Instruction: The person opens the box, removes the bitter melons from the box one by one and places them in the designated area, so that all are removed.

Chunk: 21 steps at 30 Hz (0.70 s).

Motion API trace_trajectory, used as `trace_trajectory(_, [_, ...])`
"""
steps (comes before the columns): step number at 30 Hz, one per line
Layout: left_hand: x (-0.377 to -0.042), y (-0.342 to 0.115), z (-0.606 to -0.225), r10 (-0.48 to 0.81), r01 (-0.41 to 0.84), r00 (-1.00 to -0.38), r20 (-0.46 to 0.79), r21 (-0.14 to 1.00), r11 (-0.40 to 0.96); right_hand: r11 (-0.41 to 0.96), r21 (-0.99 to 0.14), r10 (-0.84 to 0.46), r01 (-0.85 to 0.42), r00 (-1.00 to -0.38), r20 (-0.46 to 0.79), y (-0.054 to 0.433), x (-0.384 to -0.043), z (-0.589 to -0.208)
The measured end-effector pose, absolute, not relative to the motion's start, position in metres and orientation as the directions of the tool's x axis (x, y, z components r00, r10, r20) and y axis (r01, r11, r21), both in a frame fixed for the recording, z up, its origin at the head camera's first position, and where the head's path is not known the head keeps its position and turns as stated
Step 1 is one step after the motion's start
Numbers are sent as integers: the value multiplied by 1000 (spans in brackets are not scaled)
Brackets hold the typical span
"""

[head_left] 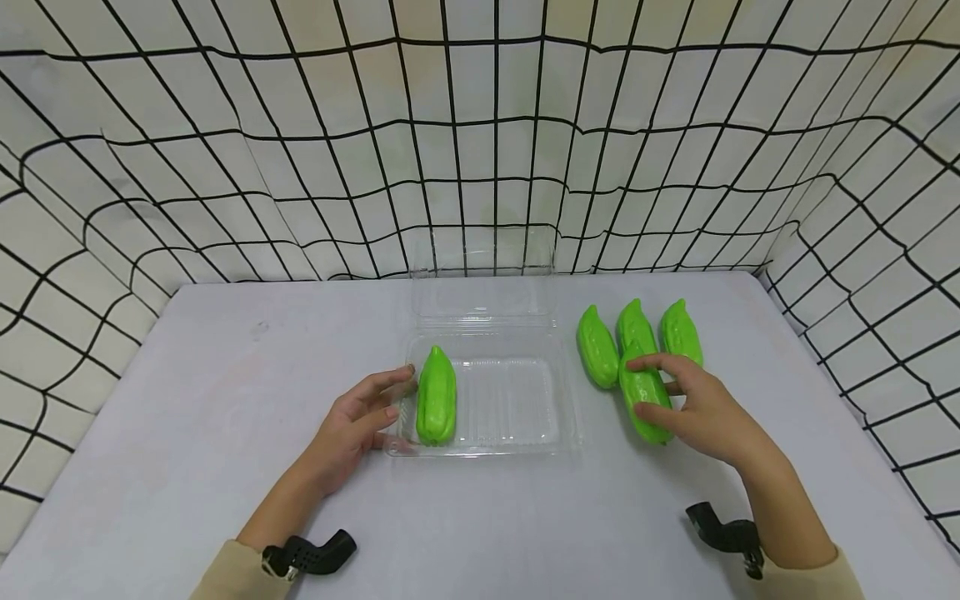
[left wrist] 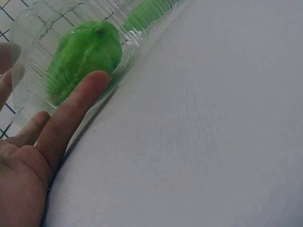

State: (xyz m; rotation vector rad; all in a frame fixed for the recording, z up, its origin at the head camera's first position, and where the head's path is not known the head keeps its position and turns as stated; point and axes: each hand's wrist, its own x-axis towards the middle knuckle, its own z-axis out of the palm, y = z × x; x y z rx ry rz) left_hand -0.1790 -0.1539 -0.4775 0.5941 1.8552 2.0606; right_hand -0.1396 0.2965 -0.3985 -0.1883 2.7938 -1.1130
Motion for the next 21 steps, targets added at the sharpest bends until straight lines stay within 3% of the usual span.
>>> trace_trajectory(21, [-180, -154, -479, 489, 40, -866, 104, 989, -139, 753, -653, -223, -78, -964, -142, 295, -136, -398])
